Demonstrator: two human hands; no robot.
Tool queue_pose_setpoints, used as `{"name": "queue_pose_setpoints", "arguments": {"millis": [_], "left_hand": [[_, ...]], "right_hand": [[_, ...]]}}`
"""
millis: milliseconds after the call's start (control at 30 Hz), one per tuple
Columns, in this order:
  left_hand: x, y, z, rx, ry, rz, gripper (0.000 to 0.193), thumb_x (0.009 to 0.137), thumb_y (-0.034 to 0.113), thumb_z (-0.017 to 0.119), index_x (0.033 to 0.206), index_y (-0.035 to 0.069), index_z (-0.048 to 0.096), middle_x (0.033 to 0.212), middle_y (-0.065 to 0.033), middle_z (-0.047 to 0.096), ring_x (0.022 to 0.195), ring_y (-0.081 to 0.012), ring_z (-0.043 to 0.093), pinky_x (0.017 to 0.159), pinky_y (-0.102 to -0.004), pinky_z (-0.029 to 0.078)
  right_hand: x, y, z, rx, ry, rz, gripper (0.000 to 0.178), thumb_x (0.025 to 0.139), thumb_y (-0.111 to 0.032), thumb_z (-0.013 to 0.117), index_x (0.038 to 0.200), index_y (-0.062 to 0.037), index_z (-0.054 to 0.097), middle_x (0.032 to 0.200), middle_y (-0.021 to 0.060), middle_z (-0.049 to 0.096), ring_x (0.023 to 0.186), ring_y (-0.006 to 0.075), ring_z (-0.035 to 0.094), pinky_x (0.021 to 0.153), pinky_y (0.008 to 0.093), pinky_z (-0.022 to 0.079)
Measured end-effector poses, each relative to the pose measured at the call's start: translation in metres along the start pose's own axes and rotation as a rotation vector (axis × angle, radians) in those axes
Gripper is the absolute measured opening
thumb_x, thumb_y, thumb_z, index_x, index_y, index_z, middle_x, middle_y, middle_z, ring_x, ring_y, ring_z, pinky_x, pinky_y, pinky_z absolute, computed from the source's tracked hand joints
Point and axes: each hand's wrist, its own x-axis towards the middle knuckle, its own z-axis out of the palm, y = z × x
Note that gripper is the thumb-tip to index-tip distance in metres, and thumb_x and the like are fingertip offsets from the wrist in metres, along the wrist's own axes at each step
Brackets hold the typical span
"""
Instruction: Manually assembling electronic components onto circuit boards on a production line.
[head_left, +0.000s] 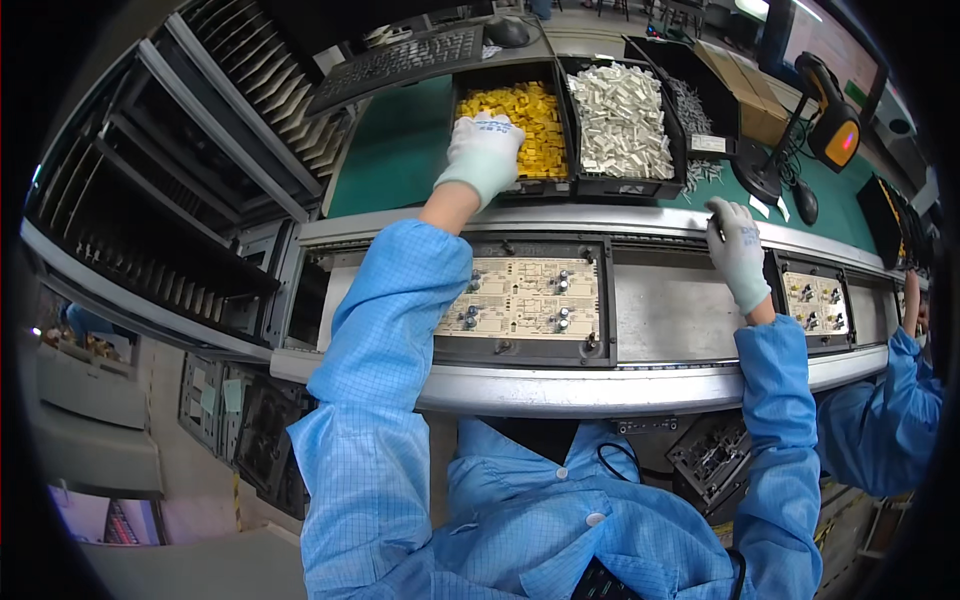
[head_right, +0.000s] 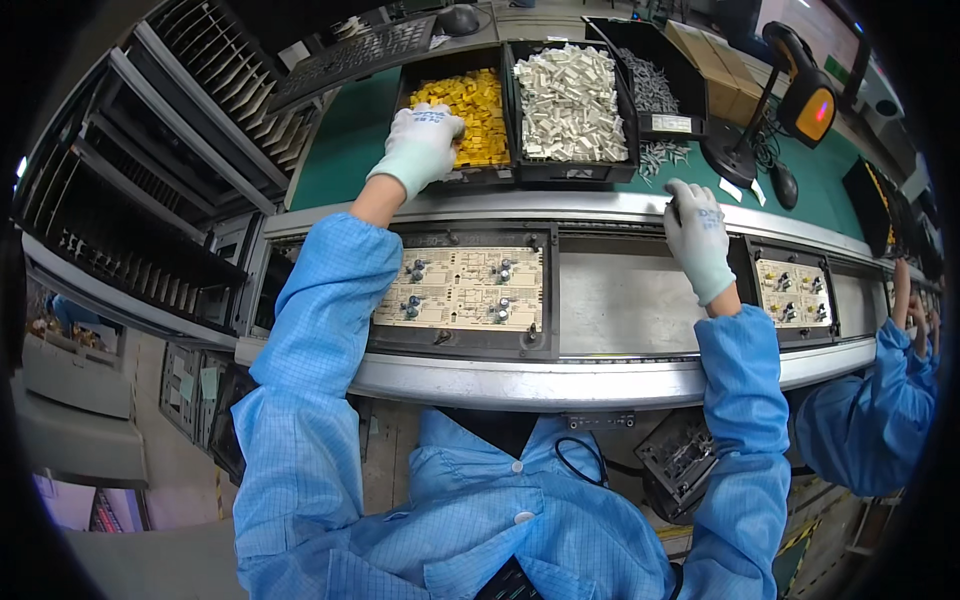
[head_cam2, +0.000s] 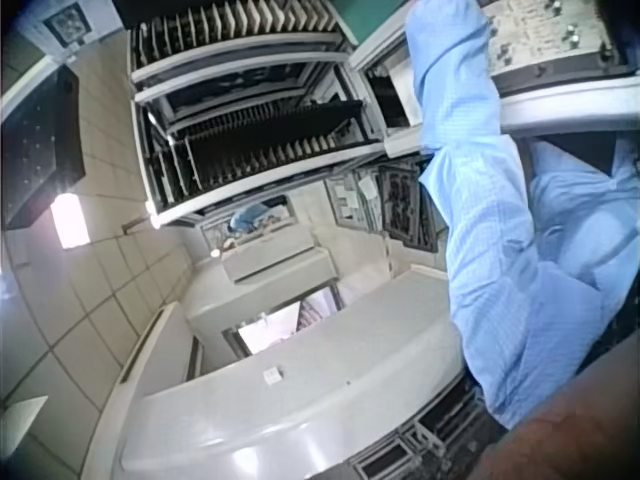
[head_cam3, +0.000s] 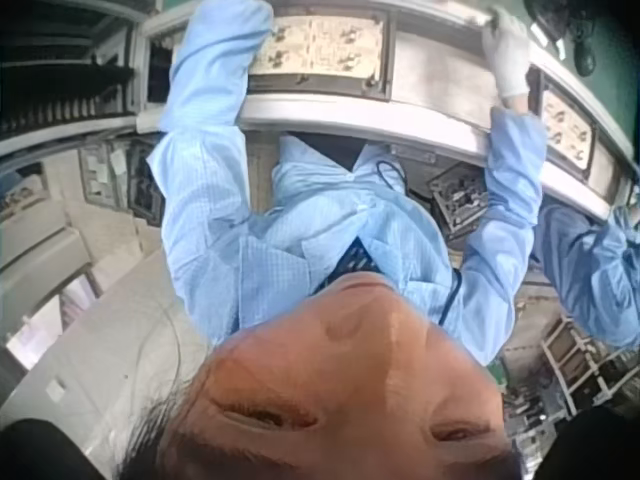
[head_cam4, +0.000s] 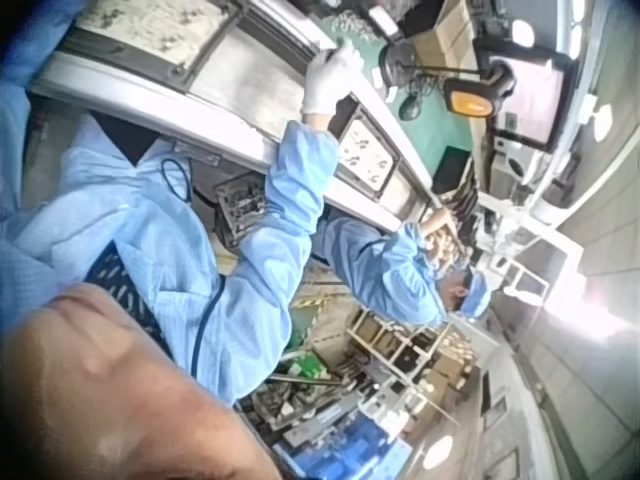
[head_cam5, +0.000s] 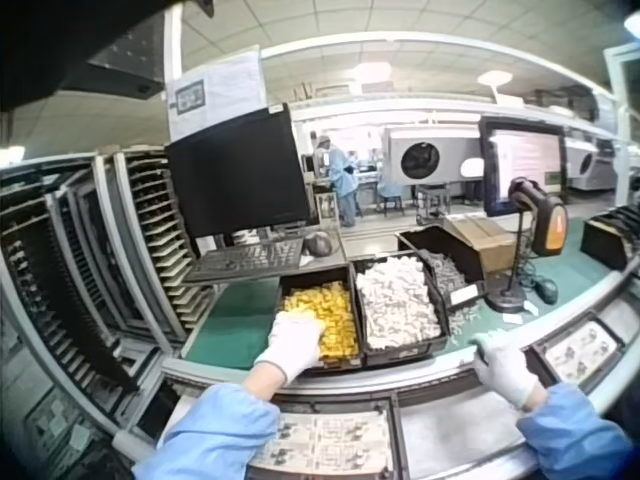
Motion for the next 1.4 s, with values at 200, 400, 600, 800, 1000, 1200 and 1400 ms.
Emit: {"name": "queue_pose_setpoints", "arguments": {"millis": [200,400,600,800,1000,1200,1400], "left_hand": [[-0.002,0.000,-0.013,0.014,-0.053,0.025,0.023,0.079,0.011,0.058,0.102,0.011,0.066,0.102,-0.0132,0.063,0.104,-0.0328,0.057,0.092,-0.0433,0.044],[-0.035,-0.012,0.006,-0.270,0.487,0.153,0.005,0.081,0.009,0.062,0.086,0.009,0.060,0.091,-0.0090,0.061,0.094,-0.0291,0.056,0.084,-0.0407,0.040],[-0.128,0.004,0.010,-0.471,0.280,0.251,0.005,0.078,0.009,0.061,0.084,0.009,0.060,0.087,-0.0085,0.056,0.092,-0.0281,0.052,0.085,-0.0405,0.039],[-0.167,0.014,0.004,-0.482,0.006,0.276,0.011,0.079,0.011,0.060,0.089,0.011,0.066,0.091,-0.0066,0.059,0.096,-0.0263,0.053,0.087,-0.0403,0.039],[-0.154,0.012,0.002,-0.466,0.030,0.296,0.015,0.082,0.015,0.062,0.094,0.010,0.068,0.091,-0.0060,0.061,0.094,-0.0248,0.055,0.087,-0.0367,0.037],[-0.121,0.020,0.018,-0.743,0.068,0.169,0.017,0.082,0.007,0.056,0.096,0.002,0.065,0.094,-0.0146,0.066,0.092,-0.0324,0.061,0.084,-0.0407,0.046],[-0.123,0.022,0.022,-0.893,0.001,0.030,0.017,0.082,0.002,0.055,0.096,-0.003,0.063,0.092,-0.0151,0.067,0.083,-0.0282,0.065,0.074,-0.0377,0.050]], "right_hand": [[0.000,-0.065,-0.015,0.660,-0.348,0.275,0.018,0.088,-0.003,0.056,0.103,0.0040,0.065,0.089,0.0067,0.067,0.078,0.0116,0.061,0.071,0.0257,0.049],[0.009,-0.110,-0.011,1.028,-0.624,0.374,0.017,0.090,-0.010,0.063,0.103,0.0011,0.068,0.085,0.0022,0.068,0.076,0.0050,0.060,0.065,0.0201,0.046],[0.014,-0.136,-0.011,0.968,-0.805,0.385,0.018,0.089,-0.009,0.064,0.102,0.0031,0.068,0.083,0.0041,0.070,0.075,0.0055,0.062,0.063,0.0207,0.049],[0.007,-0.146,0.013,0.846,-0.614,0.034,0.012,0.081,-0.004,0.067,0.092,-0.0011,0.069,0.084,0.0033,0.064,0.076,0.0126,0.059,0.067,0.0257,0.047],[0.007,-0.155,0.032,0.587,-0.412,-0.295,0.009,0.075,-0.011,0.074,0.082,-0.0067,0.069,0.084,0.0056,0.056,0.087,0.0233,0.053,0.080,0.0342,0.042],[0.004,-0.153,0.032,0.566,-0.409,-0.304,0.012,0.074,-0.012,0.074,0.083,-0.0061,0.069,0.084,0.0059,0.056,0.086,0.0234,0.053,0.079,0.0343,0.042],[0.004,-0.154,0.029,0.566,-0.395,-0.251,0.014,0.073,-0.009,0.074,0.085,-0.0054,0.070,0.081,0.0068,0.056,0.085,0.0239,0.053,0.076,0.0348,0.042]]}}
